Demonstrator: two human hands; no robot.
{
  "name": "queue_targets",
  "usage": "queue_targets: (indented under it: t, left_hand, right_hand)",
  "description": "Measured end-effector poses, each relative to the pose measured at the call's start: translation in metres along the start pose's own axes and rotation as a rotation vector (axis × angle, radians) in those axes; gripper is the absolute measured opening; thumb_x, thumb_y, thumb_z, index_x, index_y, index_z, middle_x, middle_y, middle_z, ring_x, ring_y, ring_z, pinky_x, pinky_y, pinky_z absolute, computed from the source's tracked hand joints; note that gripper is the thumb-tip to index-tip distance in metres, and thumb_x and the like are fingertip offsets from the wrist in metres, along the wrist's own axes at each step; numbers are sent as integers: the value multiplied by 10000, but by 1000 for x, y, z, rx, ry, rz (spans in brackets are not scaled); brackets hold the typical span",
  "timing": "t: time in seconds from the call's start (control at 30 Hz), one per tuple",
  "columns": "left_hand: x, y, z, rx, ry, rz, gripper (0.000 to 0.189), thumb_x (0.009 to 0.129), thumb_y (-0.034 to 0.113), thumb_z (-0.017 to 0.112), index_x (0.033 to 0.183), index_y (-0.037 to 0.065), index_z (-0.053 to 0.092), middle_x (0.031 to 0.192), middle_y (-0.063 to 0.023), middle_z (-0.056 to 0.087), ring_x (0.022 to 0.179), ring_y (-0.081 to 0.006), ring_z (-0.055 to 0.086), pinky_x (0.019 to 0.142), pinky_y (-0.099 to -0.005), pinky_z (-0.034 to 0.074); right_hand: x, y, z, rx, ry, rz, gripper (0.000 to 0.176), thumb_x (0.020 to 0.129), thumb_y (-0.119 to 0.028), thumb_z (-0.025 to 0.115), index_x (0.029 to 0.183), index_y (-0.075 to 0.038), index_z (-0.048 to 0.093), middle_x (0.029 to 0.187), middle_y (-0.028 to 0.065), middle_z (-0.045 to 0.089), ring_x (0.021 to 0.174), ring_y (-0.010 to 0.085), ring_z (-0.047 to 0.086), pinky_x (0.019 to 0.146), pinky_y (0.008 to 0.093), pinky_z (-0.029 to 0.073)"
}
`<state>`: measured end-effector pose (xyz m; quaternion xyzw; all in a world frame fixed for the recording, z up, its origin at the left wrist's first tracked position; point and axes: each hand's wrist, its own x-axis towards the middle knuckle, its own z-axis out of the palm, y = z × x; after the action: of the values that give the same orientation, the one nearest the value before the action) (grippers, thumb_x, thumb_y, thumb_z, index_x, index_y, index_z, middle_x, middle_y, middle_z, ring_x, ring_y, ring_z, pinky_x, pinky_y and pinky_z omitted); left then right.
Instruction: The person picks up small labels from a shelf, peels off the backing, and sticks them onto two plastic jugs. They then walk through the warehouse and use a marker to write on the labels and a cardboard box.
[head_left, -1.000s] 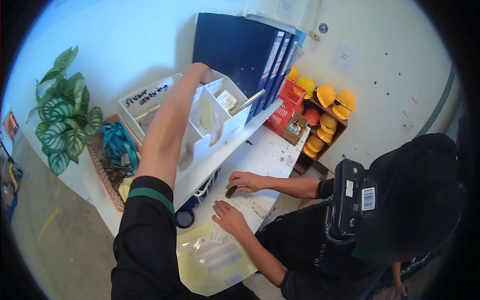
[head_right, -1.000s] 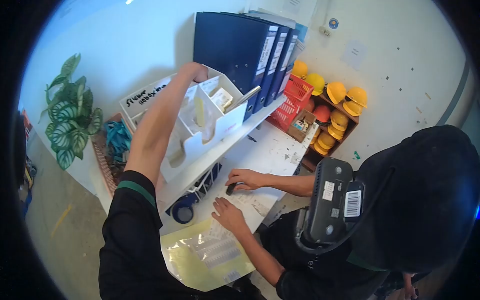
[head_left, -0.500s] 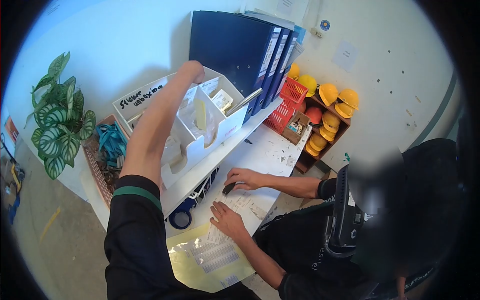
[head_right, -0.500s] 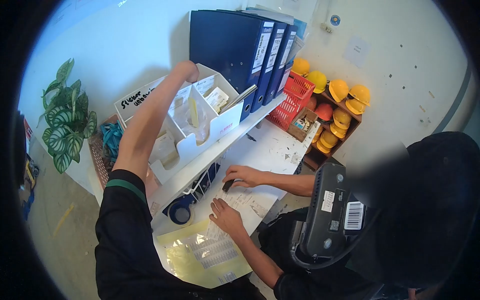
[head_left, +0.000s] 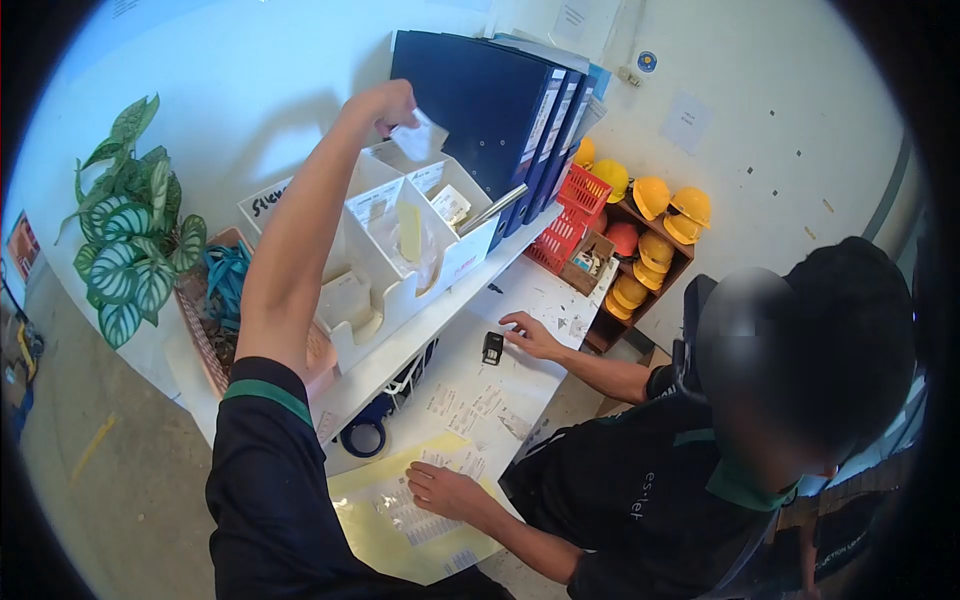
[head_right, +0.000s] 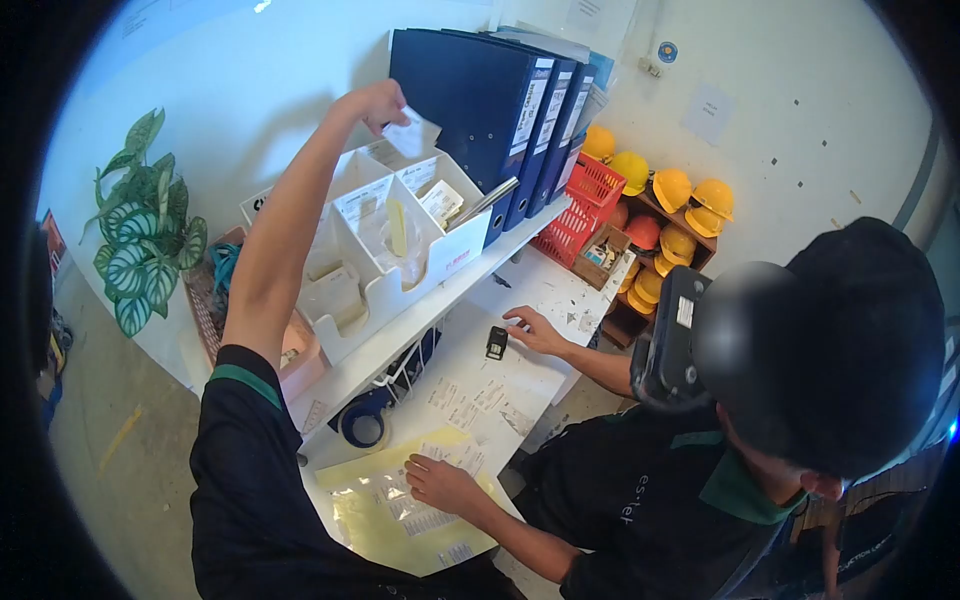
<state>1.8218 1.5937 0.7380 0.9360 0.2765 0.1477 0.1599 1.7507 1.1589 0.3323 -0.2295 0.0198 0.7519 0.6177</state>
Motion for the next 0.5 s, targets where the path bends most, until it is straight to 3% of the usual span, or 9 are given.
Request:
queue_targets:
  t: [0.03,0.1,0.13,0.23,0.4,0.5]
  left_hand:
    - [-6,4,-8,7,4,2,190,777,159,662,869,-7,662,779,-124,642,660,-189,630,514,-305,536]
    - [-21,19,-22,-120,17,16,186,784,167,660,875,4,665,758,-94,634,643,-168,618,529,-303,544]
    - [-34,27,-28,-158,22,51,207,794,198,657,889,15,662,761,-69,626,661,-143,604,549,-278,534]
    - [-67,46,-44,-250,29,163,230,807,245,651,896,33,653,763,-47,616,662,-117,567,561,-241,505]
    - [-160,94,-53,-431,80,369,258,815,301,651,899,58,640,771,-9,605,638,-74,508,552,-215,464]
    - [-210,127,-53,-491,25,473,274,822,307,646,932,56,633,791,6,610,653,-52,509,555,-210,466]
  right_hand:
    - [5,1,-8,-1,-8,-1,189,820,-157,527,897,-15,625,960,89,592,1025,248,527,907,322,415]
    - [16,-2,-31,-241,-223,-27,278,911,-163,491,1171,-67,501,1020,79,577,939,219,536,818,375,429]
    - [10,3,-33,-328,-250,-52,278,901,-161,504,1161,-62,510,1019,78,583,944,214,540,825,372,428]
    - [-67,25,-19,-615,0,-78,278,873,-155,542,1129,-47,539,1016,77,600,958,201,552,846,361,428]
    - [-264,67,27,-1053,299,-68,281,826,-146,607,1077,-22,588,1012,76,629,981,179,572,882,344,426]
    - [-310,60,82,-1259,360,-326,283,797,-141,645,1045,-6,617,1009,75,647,995,166,584,903,334,426]
